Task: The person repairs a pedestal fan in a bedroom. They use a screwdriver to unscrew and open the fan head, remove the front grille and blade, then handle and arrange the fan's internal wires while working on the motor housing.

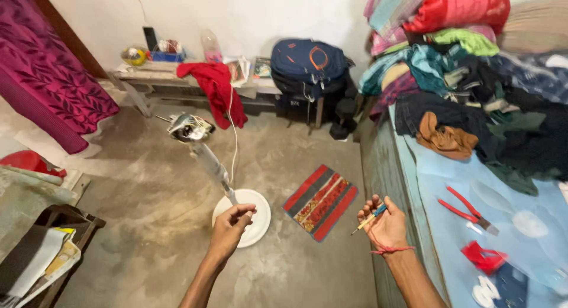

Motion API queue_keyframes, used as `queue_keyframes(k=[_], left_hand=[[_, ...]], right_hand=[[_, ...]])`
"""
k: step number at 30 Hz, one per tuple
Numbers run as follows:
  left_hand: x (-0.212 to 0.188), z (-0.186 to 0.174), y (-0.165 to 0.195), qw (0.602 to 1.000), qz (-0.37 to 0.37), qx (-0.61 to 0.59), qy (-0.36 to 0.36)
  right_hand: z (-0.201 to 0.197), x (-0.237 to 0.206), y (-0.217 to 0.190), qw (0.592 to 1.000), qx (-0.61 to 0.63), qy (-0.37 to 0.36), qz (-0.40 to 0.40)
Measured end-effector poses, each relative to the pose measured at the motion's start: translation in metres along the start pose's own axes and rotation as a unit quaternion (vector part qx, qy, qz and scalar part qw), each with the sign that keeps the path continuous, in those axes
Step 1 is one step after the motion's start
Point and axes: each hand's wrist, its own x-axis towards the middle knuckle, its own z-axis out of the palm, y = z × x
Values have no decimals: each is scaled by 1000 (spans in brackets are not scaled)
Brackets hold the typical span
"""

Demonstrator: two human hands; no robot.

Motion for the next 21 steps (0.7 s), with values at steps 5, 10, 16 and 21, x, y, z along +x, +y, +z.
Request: queue_keyframes(k=[5, 10, 16, 21], left_hand=[[10, -111, -15, 997, 8, 13, 77], [30, -180, -11, 985, 82, -5, 153], [62, -199, 11, 988, 75, 13, 135], [99, -211, 25, 989, 105, 22, 106]], right_hand=[[91, 35, 58, 979, -99, -169, -60], [173, 45, 116, 973, -184, -114, -85], [242, 49, 168, 946, -294, -91, -102], [276, 70, 189, 920, -359, -86, -131]])
